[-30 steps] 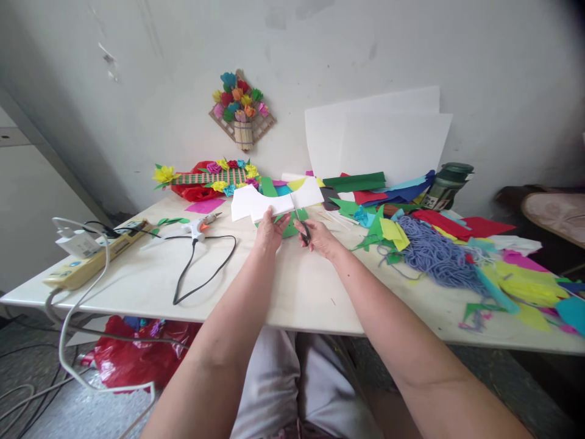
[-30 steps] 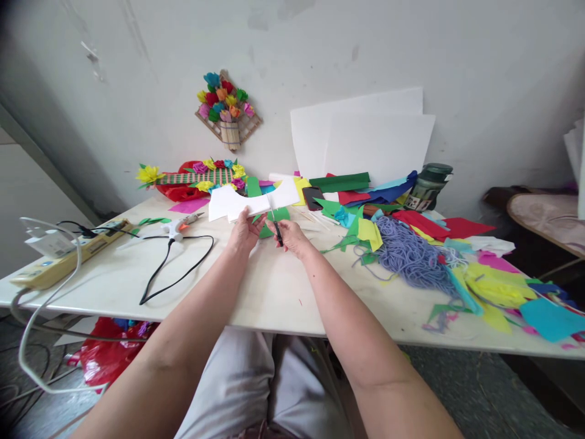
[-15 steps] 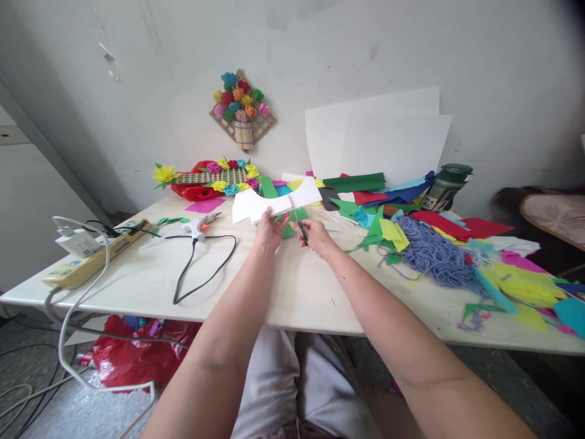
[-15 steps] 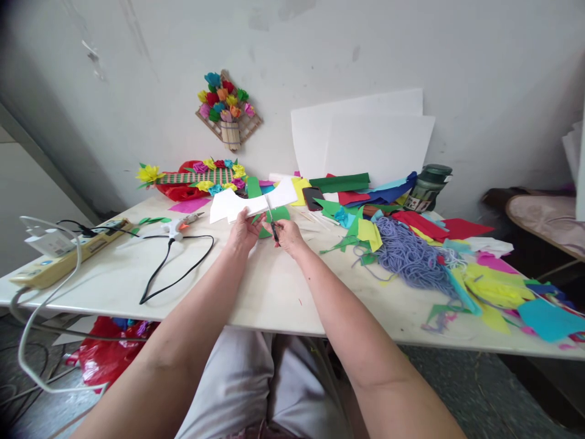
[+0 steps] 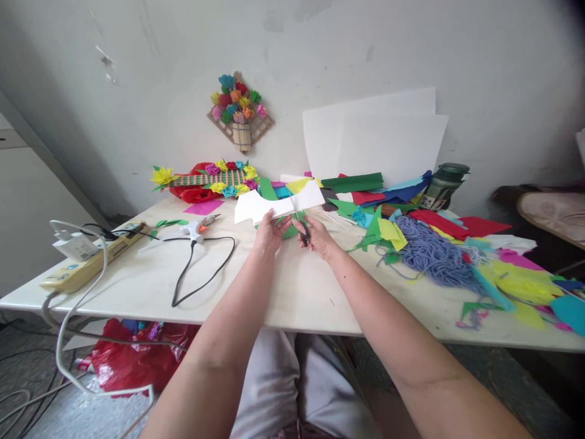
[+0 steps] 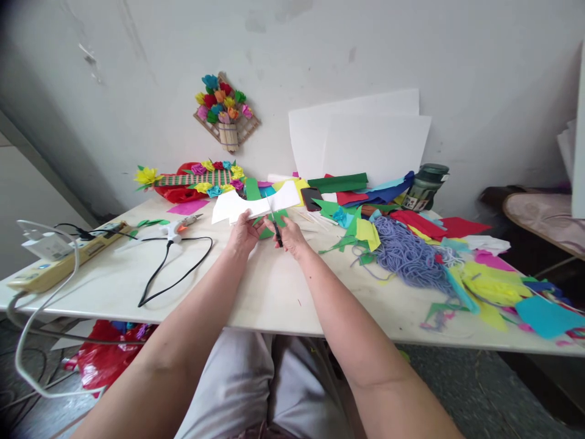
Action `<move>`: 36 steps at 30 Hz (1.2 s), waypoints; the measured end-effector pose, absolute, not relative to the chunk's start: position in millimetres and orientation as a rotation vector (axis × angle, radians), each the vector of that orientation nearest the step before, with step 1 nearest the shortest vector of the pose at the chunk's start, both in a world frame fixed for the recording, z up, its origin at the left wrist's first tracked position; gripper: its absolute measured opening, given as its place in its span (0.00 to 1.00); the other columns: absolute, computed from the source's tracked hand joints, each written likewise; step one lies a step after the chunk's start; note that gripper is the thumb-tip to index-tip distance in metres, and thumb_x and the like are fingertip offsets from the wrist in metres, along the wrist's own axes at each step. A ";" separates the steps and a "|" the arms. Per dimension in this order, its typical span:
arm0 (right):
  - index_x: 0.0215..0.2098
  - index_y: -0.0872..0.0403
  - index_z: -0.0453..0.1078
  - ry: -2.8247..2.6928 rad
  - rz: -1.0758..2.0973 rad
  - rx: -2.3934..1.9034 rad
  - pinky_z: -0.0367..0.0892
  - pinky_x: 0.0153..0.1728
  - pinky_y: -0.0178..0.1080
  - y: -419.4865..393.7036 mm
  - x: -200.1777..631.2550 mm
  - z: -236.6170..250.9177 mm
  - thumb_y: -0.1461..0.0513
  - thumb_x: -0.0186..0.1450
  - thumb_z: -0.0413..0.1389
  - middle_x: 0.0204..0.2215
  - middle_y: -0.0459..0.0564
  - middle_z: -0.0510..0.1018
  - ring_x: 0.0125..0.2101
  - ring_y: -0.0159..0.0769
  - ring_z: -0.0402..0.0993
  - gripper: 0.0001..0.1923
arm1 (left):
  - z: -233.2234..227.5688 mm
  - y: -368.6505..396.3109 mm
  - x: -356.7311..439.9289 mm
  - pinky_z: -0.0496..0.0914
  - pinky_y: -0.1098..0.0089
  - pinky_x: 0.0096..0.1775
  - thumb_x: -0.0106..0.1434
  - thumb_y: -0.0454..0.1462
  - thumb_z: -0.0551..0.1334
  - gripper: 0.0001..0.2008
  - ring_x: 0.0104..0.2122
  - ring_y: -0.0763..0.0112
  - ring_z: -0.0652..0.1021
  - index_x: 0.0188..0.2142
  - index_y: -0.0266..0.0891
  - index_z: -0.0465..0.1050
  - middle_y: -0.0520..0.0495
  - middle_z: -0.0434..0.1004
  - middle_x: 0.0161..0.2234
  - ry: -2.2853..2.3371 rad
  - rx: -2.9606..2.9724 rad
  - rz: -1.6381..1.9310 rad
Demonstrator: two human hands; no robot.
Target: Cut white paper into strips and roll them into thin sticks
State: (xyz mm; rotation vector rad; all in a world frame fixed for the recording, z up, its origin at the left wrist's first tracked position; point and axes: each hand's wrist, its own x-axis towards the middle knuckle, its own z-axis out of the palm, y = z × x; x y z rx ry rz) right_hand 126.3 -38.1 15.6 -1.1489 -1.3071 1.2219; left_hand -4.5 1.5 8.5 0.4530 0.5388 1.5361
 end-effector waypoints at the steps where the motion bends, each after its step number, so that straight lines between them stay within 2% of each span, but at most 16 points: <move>1: 0.60 0.60 0.55 -1.308 1.226 -1.151 0.48 0.07 0.26 -38.2 127.3 16.4 0.46 0.54 0.60 0.15 0.39 0.69 0.12 0.26 0.64 0.44 | 8.3 1.0 -3.2 0.74 0.69 0.29 0.60 0.34 0.57 0.06 0.26 0.66 0.79 0.38 0.36 0.67 0.46 0.77 0.29 0.535 0.459 1.536; 4: 0.53 0.59 0.63 -1.317 1.229 -1.166 0.47 0.07 0.26 -39.6 129.2 19.8 0.45 0.54 0.60 0.14 0.40 0.69 0.11 0.25 0.64 0.37 | 7.9 -0.4 -0.1 0.74 0.69 0.30 0.60 0.34 0.57 0.05 0.25 0.67 0.78 0.37 0.36 0.67 0.47 0.77 0.28 0.529 0.467 1.537; 6: 0.53 0.58 0.63 -1.299 1.237 -1.174 0.46 0.07 0.26 -40.8 129.6 21.7 0.45 0.54 0.60 0.14 0.39 0.69 0.11 0.25 0.64 0.36 | 7.7 -1.0 0.9 0.74 0.68 0.30 0.59 0.34 0.57 0.06 0.26 0.67 0.78 0.37 0.37 0.67 0.47 0.77 0.28 0.527 0.463 1.545; 10: 0.60 0.59 0.56 -1.259 1.237 -1.166 0.46 0.08 0.26 -42.4 128.3 23.2 0.48 0.55 0.61 0.14 0.38 0.68 0.11 0.24 0.62 0.42 | 7.9 -0.8 1.0 0.74 0.68 0.30 0.59 0.34 0.58 0.06 0.28 0.65 0.79 0.37 0.37 0.67 0.46 0.77 0.29 0.540 0.438 1.547; 15: 0.65 0.59 0.46 -1.200 1.201 -1.122 0.55 0.11 0.26 -42.4 123.6 23.7 0.54 0.55 0.63 0.13 0.35 0.64 0.11 0.23 0.58 0.48 | 12.0 -2.0 0.3 0.73 0.70 0.28 0.59 0.33 0.59 0.06 0.26 0.66 0.79 0.37 0.37 0.67 0.47 0.76 0.28 0.580 0.375 1.546; 18: 0.67 0.60 0.40 -1.179 1.172 -1.125 0.57 0.11 0.27 -41.3 120.7 22.9 0.54 0.54 0.64 0.13 0.34 0.64 0.11 0.23 0.57 0.52 | 13.9 -2.9 -0.1 0.73 0.71 0.27 0.60 0.33 0.57 0.05 0.26 0.66 0.79 0.37 0.37 0.67 0.47 0.76 0.27 0.591 0.364 1.551; 23: 0.67 0.60 0.37 -1.191 1.111 -1.095 0.58 0.11 0.27 -40.8 116.6 19.5 0.53 0.54 0.64 0.13 0.34 0.62 0.12 0.25 0.60 0.54 | 13.1 -1.3 -1.8 0.72 0.72 0.27 0.61 0.33 0.56 0.05 0.25 0.68 0.78 0.37 0.36 0.67 0.46 0.76 0.27 0.586 0.379 1.536; 27: 0.67 0.61 0.31 -1.159 1.142 -1.126 0.60 0.12 0.27 -43.9 115.7 20.8 0.52 0.54 0.63 0.14 0.34 0.65 0.12 0.24 0.60 0.57 | 14.1 -2.0 -2.7 0.72 0.72 0.27 0.61 0.32 0.55 0.03 0.24 0.69 0.78 0.34 0.37 0.66 0.48 0.76 0.25 0.579 0.387 1.538; 31: 0.67 0.62 0.28 -1.141 1.178 -1.169 0.57 0.11 0.26 -43.9 120.2 23.0 0.51 0.55 0.62 0.14 0.36 0.68 0.12 0.24 0.61 0.58 | 15.7 -4.6 -0.3 0.72 0.72 0.26 0.60 0.33 0.56 0.02 0.23 0.69 0.78 0.34 0.37 0.66 0.49 0.75 0.24 0.579 0.406 1.522; 36: 0.67 0.64 0.29 -1.174 1.217 -1.171 0.48 0.08 0.25 -37.9 130.8 19.6 0.50 0.56 0.61 0.14 0.39 0.70 0.12 0.26 0.64 0.57 | 13.9 -5.0 5.6 0.73 0.71 0.27 0.59 0.33 0.58 0.03 0.21 0.69 0.77 0.34 0.38 0.65 0.51 0.73 0.22 0.616 0.411 1.504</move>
